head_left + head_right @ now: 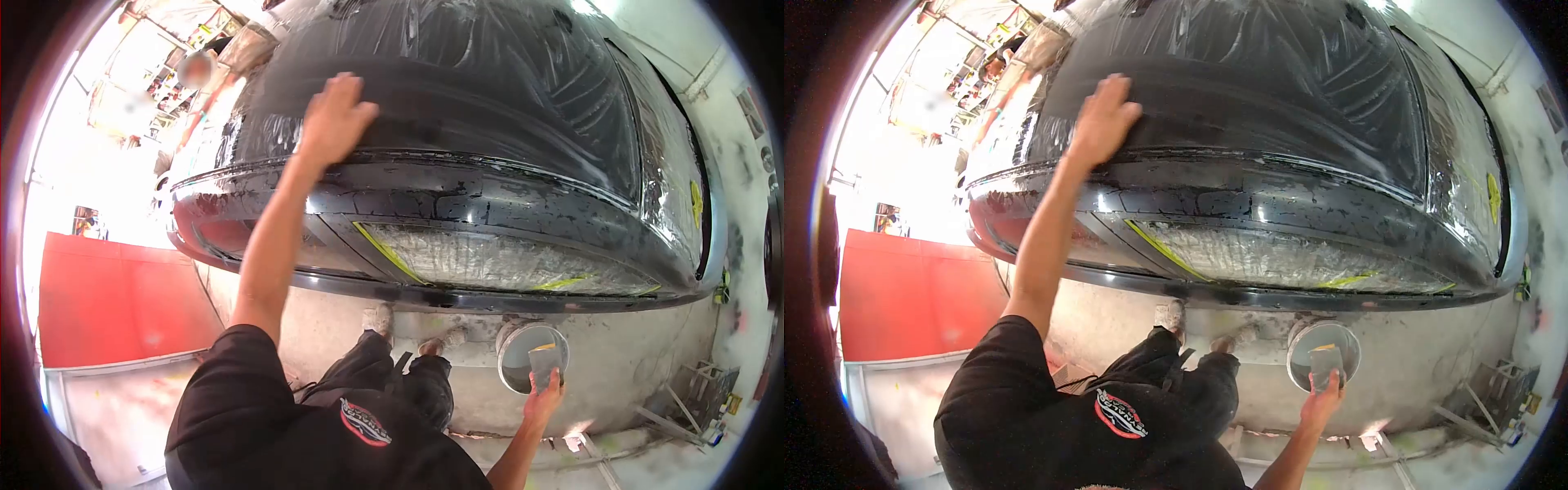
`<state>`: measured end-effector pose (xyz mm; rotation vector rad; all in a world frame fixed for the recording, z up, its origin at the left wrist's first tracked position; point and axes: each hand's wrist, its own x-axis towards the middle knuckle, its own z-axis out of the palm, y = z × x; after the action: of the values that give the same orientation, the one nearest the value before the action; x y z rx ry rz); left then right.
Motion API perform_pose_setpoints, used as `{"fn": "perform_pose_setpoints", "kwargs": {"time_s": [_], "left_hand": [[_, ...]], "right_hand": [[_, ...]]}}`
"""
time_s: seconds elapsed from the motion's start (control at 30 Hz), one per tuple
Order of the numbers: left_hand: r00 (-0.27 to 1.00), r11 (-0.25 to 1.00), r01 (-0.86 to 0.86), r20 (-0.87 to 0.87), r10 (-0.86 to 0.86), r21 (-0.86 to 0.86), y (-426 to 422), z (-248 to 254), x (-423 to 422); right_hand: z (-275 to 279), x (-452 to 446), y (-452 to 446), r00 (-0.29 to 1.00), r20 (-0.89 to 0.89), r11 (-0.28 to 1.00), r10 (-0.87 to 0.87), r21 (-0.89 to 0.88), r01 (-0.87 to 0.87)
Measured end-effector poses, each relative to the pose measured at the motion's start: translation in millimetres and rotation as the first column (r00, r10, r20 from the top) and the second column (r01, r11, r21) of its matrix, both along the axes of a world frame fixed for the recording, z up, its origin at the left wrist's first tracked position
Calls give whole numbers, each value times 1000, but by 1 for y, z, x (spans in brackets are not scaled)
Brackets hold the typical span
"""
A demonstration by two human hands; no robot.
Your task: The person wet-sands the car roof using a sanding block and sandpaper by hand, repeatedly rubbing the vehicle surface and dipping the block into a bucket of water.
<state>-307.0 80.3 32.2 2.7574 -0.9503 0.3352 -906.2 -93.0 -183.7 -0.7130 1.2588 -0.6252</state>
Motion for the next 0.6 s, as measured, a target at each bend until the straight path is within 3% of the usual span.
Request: {"fn": "perform_pose_setpoints", "kwargs": {"time_s": [0.07, 0.13, 0.23, 0.3, 0.4, 0.47, 0.5, 0.6], "left_hand": [[992, 990, -122, 18, 123, -72, 81, -19, 58], [966, 965, -257, 43, 255, 48, 163, -46, 125], [928, 928, -372, -38, 372, 5, 161, -37, 115], [965, 965, -262, 4, 262, -11, 143, -37, 109], [993, 1000, -19, 119, 17, 18, 50, -28, 66], [990, 988, 134, 39, -138, 82, -36, -5, 5], [974, 975, 203, 86, -211, 89, -71, -10, -13], [890, 917, 396, 225, -396, 47, -172, -43, -59]], "right_hand": [[-9, -4, -4, 999, -42, 1000, 14, 9, -13], [-26, -11, -4, 999, -51, 1000, 0, 10, 1], [-43, -23, -5, 999, -22, 998, -47, 45, 48], [-39, -24, -7, 994, 13, 986, -107, 128, 104], [-28, -9, -4, 994, 16, 993, -108, 54, 107], [-60, -26, -4, 997, -37, 996, -64, -66, 61], [-70, -33, -6, 997, -62, 991, -47, -129, 38], [-61, -41, 0, 986, -119, 993, -120, -18, 119]]}}
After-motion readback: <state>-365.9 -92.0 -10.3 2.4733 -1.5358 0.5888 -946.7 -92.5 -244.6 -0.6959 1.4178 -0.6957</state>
